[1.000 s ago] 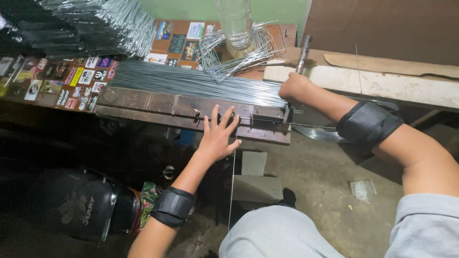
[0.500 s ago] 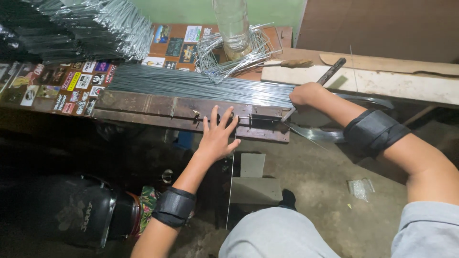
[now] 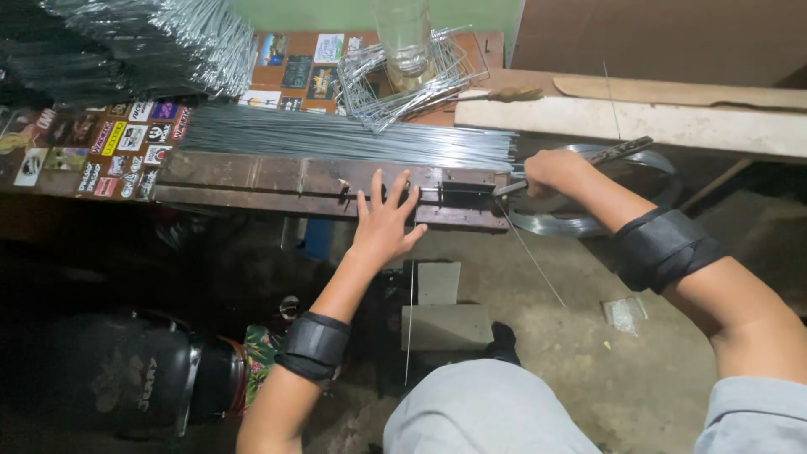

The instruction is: The person straightens and cuts metal wire using a manual jig and pliers.

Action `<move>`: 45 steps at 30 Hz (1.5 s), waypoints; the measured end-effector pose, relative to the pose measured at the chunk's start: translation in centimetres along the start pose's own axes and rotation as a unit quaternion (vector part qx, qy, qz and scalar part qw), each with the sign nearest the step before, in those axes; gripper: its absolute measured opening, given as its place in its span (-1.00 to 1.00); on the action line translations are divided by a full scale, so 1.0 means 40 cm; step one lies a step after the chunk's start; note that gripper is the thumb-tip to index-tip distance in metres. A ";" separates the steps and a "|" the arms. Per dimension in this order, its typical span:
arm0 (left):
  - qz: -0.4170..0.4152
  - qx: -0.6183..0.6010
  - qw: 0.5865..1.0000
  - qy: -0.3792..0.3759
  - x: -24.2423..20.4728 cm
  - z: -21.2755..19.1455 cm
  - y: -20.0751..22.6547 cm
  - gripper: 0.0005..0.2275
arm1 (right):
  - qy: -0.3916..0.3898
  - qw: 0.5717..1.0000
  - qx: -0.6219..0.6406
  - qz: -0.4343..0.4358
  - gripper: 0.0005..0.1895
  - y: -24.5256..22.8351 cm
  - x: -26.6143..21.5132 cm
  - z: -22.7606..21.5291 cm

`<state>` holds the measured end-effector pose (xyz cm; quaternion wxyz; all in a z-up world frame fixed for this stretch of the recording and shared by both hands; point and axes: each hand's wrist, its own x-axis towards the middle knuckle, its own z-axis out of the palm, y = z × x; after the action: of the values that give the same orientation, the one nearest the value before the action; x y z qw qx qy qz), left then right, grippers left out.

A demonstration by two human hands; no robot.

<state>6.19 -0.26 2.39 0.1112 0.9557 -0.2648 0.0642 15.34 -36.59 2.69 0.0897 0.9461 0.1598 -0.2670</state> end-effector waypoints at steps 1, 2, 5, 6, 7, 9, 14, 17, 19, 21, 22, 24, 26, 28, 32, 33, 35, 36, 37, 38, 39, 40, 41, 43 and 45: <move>-0.002 -0.003 1.000 0.003 -0.002 0.011 -0.001 -0.36 | -0.001 1.000 0.005 0.006 -0.77 -0.009 -0.015 0.000; 0.002 -0.005 1.000 0.003 -0.004 0.013 0.000 -0.36 | -0.002 1.000 0.007 0.010 -0.77 -0.013 -0.018 0.012; 0.002 -0.002 1.000 0.011 0.008 0.018 -0.001 -0.39 | 0.010 0.999 0.027 0.037 -0.70 -0.011 -0.020 0.037; 0.000 0.002 1.000 0.012 0.008 0.020 -0.003 -0.41 | 0.011 0.997 0.045 0.055 -0.67 -0.013 -0.018 0.047; -0.002 0.006 1.000 0.013 0.008 0.023 -0.005 -0.42 | 0.013 0.995 0.063 0.074 -0.64 -0.014 -0.016 0.058; 0.000 0.005 1.000 0.015 0.008 0.026 -0.004 -0.44 | 0.011 0.993 0.083 0.089 -0.64 -0.025 -0.030 0.075; -0.002 -0.002 1.000 0.016 0.009 0.032 -0.003 -0.47 | 0.019 0.984 0.122 0.127 -0.65 -0.073 -0.085 0.075; -0.001 -0.006 1.000 0.021 0.010 0.031 -0.003 -0.48 | 0.039 0.979 0.139 0.145 -0.66 -0.095 -0.111 0.078; -0.002 -0.008 1.000 0.027 0.010 0.033 -0.004 -0.50 | 0.071 0.975 0.149 0.146 -0.64 -0.111 -0.133 0.076; 0.000 -0.012 1.000 0.026 0.008 0.038 0.002 -0.50 | 0.079 0.971 0.159 0.161 -0.64 -0.125 -0.139 0.099; -0.003 -0.014 0.999 0.028 0.010 0.036 0.002 -0.50 | 0.091 0.967 0.166 0.171 -0.65 -0.131 -0.137 0.102; -0.003 -0.017 0.999 0.031 0.012 0.037 0.000 -0.50 | 0.098 0.962 0.178 0.181 -0.65 -0.146 -0.149 0.094; -0.004 -0.019 0.999 0.033 0.007 0.034 -0.001 -0.50 | 0.106 0.957 0.191 0.190 -0.66 -0.162 -0.159 0.088; -0.002 -0.023 0.999 0.035 0.008 0.030 0.001 -0.50 | 0.119 0.955 0.198 0.187 -0.66 -0.169 -0.172 0.082; -0.001 -0.020 0.999 0.030 0.007 0.043 -0.002 -0.51 | 0.103 0.952 0.206 0.202 -0.67 -0.179 -0.179 0.060; -0.003 -0.017 0.999 0.029 0.004 0.043 -0.003 -0.51 | 0.097 0.952 0.210 0.202 -0.67 -0.179 -0.179 0.065; 0.000 -0.013 0.999 0.034 0.014 0.040 -0.001 -0.51 | 0.096 0.950 0.213 0.205 -0.68 -0.163 -0.170 0.073; -0.004 -0.014 0.999 0.031 0.015 0.037 0.000 -0.51 | 0.107 0.952 0.211 0.195 -0.69 -0.156 -0.163 0.082; -0.008 -0.015 0.999 0.028 0.016 0.034 0.001 -0.50 | 0.119 0.953 0.210 0.185 -0.69 -0.149 -0.155 0.091; -0.006 -0.016 0.999 0.027 0.012 0.031 -0.001 -0.50 | 0.118 0.952 0.211 0.187 -0.69 -0.152 -0.159 0.092; -0.008 -0.015 1.000 0.024 0.008 0.029 -0.003 -0.49 | 0.129 0.953 0.208 0.176 -0.70 -0.155 -0.164 0.094; -0.009 -0.016 1.000 0.022 0.011 0.029 0.000 -0.48 | 0.141 0.955 0.203 0.167 -0.71 -0.149 -0.172 0.094; -0.006 -0.019 1.000 0.023 0.013 0.032 -0.001 -0.48 | 0.140 0.954 0.201 0.171 -0.71 -0.140 -0.166 0.102; -0.007 -0.012 1.000 0.021 0.010 0.038 -0.006 -0.47 | 0.155 0.958 0.181 0.157 -0.70 -0.130 -0.153 0.123; -0.008 -0.010 1.000 0.019 0.015 0.036 -0.002 -0.46 | 0.162 0.959 0.172 0.159 -0.69 -0.125 -0.157 0.121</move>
<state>6.84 -0.86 1.10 0.1266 0.9553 -0.2553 0.0783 6.22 -34.77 1.52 -0.0604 0.9910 -0.0286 -0.1157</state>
